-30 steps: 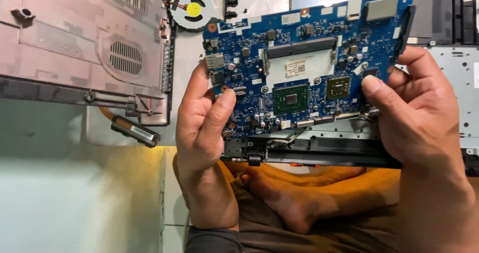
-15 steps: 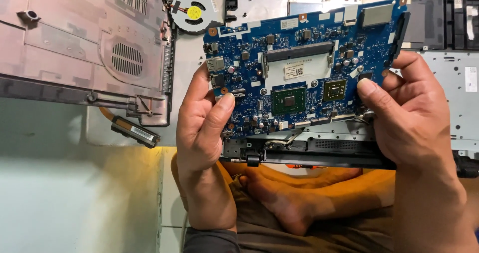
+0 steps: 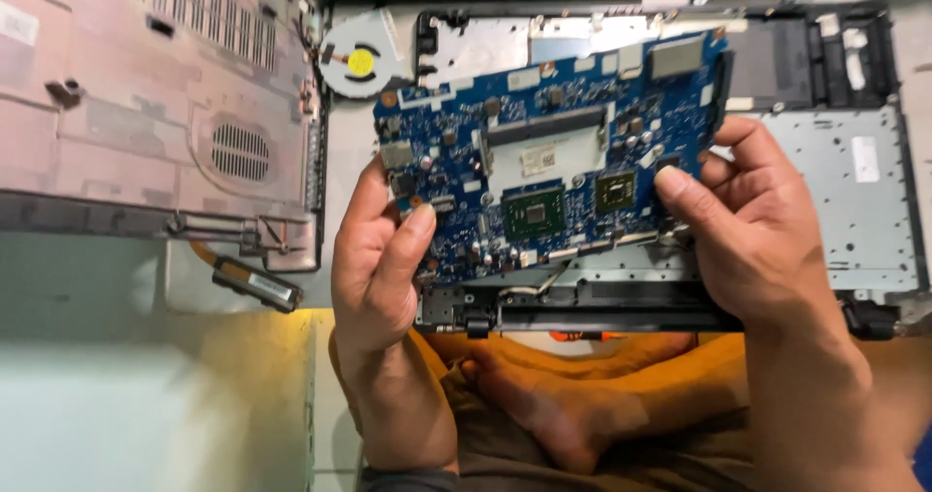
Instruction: Removing a motherboard from a laptop chassis, inspecting it, and cleaning it with a brush.
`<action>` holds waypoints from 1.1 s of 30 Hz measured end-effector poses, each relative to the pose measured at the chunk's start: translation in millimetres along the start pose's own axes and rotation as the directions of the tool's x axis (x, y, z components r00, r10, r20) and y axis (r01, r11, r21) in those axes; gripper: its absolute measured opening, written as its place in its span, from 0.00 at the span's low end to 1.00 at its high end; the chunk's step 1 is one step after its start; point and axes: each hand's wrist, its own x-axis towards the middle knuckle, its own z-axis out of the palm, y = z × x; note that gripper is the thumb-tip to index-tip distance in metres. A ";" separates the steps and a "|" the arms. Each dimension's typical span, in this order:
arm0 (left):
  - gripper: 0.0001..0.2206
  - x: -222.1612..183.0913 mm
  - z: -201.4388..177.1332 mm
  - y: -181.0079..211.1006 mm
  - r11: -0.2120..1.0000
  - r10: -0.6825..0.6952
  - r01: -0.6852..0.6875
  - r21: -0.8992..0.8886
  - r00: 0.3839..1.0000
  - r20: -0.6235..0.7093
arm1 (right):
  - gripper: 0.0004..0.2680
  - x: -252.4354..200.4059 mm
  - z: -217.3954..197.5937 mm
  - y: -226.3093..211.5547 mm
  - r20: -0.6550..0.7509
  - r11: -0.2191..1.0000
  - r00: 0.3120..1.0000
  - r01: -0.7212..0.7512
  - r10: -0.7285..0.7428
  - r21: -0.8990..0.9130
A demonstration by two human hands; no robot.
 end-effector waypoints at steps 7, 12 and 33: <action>0.25 1.3 0.5 1.7 0.998 0.022 -0.023 0.056 1.000 0.003 | 0.11 0.8 2.4 -2.5 0.010 1.000 1.000 0.003 -0.003 0.021; 0.26 1.6 -0.9 0.4 0.995 0.040 -0.041 0.086 0.999 0.008 | 0.12 1.7 4.4 -4.5 0.009 1.000 1.000 -0.010 0.010 0.007; 0.26 3.7 0.2 3.1 0.994 0.050 -0.052 0.099 0.998 0.026 | 0.11 2.7 4.6 -4.6 0.001 1.000 1.000 -0.022 0.022 0.021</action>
